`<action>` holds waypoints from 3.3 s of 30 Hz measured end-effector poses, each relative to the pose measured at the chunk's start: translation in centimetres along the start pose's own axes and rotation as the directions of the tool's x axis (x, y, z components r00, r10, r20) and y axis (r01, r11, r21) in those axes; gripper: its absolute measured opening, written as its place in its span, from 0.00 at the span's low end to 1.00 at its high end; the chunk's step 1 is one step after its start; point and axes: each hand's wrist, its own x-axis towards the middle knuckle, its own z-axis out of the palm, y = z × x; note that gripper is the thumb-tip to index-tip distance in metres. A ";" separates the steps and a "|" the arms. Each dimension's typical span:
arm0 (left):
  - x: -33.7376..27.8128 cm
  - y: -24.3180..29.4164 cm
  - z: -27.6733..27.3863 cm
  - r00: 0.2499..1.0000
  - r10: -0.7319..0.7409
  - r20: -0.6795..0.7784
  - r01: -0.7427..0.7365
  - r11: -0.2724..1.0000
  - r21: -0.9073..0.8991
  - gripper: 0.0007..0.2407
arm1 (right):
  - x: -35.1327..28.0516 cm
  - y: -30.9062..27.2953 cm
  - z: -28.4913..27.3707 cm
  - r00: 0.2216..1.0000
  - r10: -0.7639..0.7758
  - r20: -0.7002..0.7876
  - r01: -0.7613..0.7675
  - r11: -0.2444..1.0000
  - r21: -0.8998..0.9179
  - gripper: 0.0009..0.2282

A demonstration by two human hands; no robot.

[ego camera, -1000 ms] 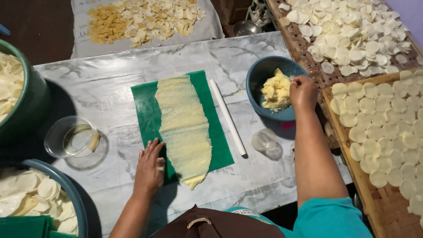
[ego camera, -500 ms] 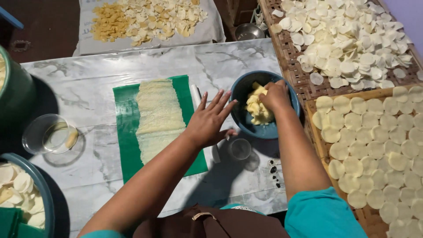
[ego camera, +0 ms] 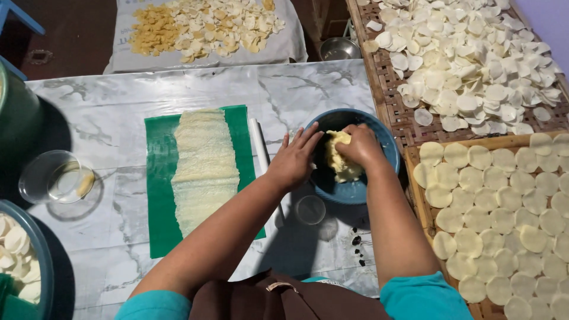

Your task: Flattening and rolling out dough on a green plastic sheet using a rolling pin to create thin snack pieces.

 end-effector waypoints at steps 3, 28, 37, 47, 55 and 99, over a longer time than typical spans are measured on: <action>1.3 -0.3 1.2 0.998 -0.060 0.007 0.060 0.986 -0.156 0.36 | 0.5 0.3 0.5 0.998 -0.022 -0.065 0.007 0.974 -0.227 0.19; 2.6 0.6 1.7 0.984 -0.179 -0.024 0.173 0.974 -0.149 0.35 | -4.9 1.5 -5.7 0.983 -0.053 -0.176 0.184 0.325 0.928 0.22; 2.1 1.1 0.6 0.977 -0.202 -0.067 0.196 0.976 -0.092 0.35 | -6.4 -0.5 -7.8 0.884 -0.120 -0.452 0.467 0.274 0.841 0.18; 3.1 3.8 2.0 0.981 -0.077 -0.177 0.086 0.995 0.041 0.52 | -6.5 -1.9 -2.2 0.976 -0.096 -0.195 0.208 0.147 0.967 0.18; 3.5 3.7 3.9 0.958 0.005 -0.287 0.028 0.993 0.111 0.35 | -9.3 -1.8 -3.9 0.943 -0.266 -0.198 0.216 0.946 -0.244 0.35; 3.5 3.0 3.7 0.981 -0.164 -0.109 0.101 0.895 -0.434 0.34 | -15.5 -1.9 -2.8 0.988 -0.111 -0.111 0.142 0.329 0.934 0.16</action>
